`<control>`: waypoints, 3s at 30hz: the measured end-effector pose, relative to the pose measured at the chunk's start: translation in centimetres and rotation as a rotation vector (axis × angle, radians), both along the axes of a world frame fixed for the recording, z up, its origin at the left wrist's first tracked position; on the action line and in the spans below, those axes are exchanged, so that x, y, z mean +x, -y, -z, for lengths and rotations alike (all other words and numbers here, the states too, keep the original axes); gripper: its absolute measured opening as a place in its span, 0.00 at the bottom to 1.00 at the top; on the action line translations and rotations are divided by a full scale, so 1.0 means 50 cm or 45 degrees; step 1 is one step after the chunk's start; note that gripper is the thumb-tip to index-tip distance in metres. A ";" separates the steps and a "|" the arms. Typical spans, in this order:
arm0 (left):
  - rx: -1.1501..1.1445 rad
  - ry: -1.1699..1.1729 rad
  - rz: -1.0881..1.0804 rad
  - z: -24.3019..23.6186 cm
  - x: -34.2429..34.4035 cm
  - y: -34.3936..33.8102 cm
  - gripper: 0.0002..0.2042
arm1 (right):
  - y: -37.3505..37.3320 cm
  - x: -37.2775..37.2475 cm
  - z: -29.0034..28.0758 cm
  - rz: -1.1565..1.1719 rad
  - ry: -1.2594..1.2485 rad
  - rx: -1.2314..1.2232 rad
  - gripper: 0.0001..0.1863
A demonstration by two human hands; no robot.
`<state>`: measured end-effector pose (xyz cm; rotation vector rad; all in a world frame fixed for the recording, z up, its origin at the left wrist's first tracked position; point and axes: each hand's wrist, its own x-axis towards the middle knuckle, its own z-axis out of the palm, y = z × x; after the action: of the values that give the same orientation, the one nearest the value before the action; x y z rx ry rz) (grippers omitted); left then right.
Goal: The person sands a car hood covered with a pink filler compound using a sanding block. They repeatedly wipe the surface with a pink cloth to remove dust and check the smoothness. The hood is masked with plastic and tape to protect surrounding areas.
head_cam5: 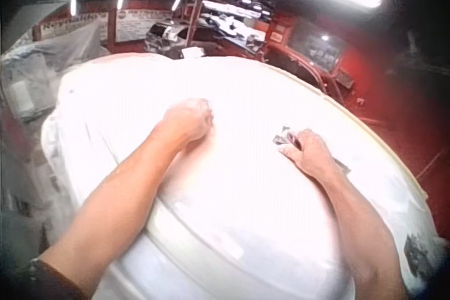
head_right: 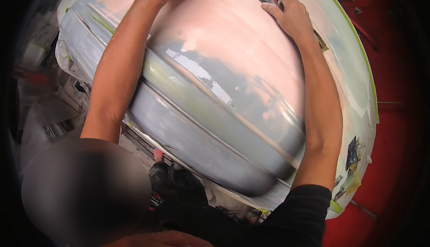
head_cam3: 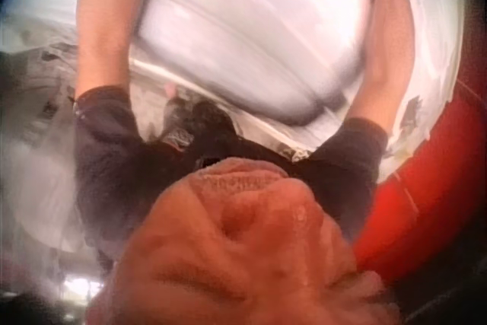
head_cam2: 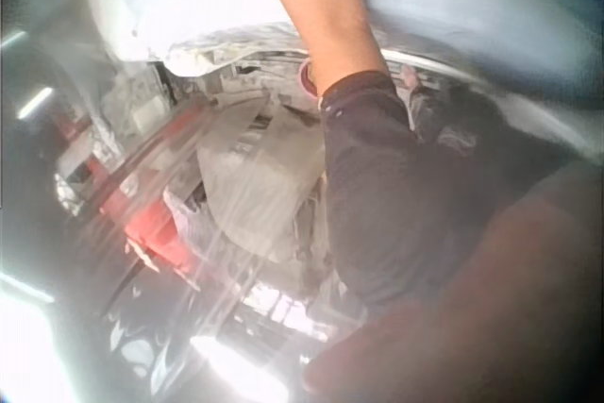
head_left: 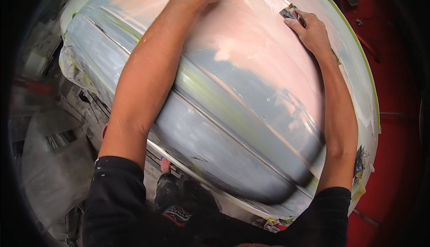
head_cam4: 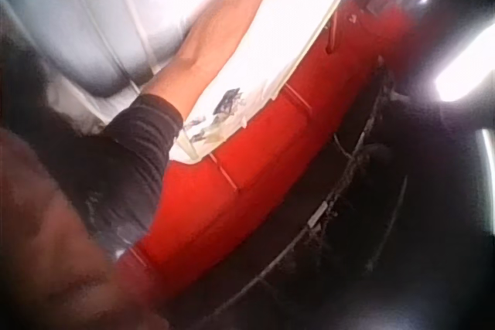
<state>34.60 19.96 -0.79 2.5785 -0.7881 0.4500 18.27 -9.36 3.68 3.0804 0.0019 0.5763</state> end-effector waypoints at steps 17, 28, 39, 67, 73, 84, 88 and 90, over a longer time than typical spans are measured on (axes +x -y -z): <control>0.094 0.019 0.042 -0.020 -0.052 0.004 0.14 | -0.006 -0.013 -0.023 -0.075 -0.112 0.200 0.32; -0.017 0.144 0.087 -0.009 -0.042 0.017 0.12 | 0.034 0.023 -0.031 0.014 -0.062 0.147 0.30; 0.169 -0.154 0.019 -0.068 -0.079 0.008 0.12 | 0.046 -0.111 -0.024 -0.131 -0.058 0.132 0.26; 0.119 -0.138 0.000 -0.063 -0.069 -0.001 0.16 | 0.048 -0.115 -0.021 -0.158 -0.042 0.101 0.28; 0.131 -0.215 -0.029 -0.068 -0.071 0.005 0.18 | 0.012 -0.148 0.005 -0.142 -0.062 0.079 0.26; 0.104 -0.150 0.009 -0.049 -0.046 0.005 0.19 | 0.081 -0.606 -0.034 0.469 -0.075 0.301 0.26; 0.029 -0.199 0.005 -0.059 -0.059 0.003 0.19 | 0.146 -0.591 -0.125 0.596 0.251 0.366 0.24; 0.045 -0.200 0.022 -0.049 -0.035 -0.005 0.18 | 0.206 -0.533 -0.218 0.523 0.539 -0.028 0.26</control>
<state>32.87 20.23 1.65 2.5995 -0.7684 0.2270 -8.38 -19.68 14.58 2.7446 -0.6001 1.1562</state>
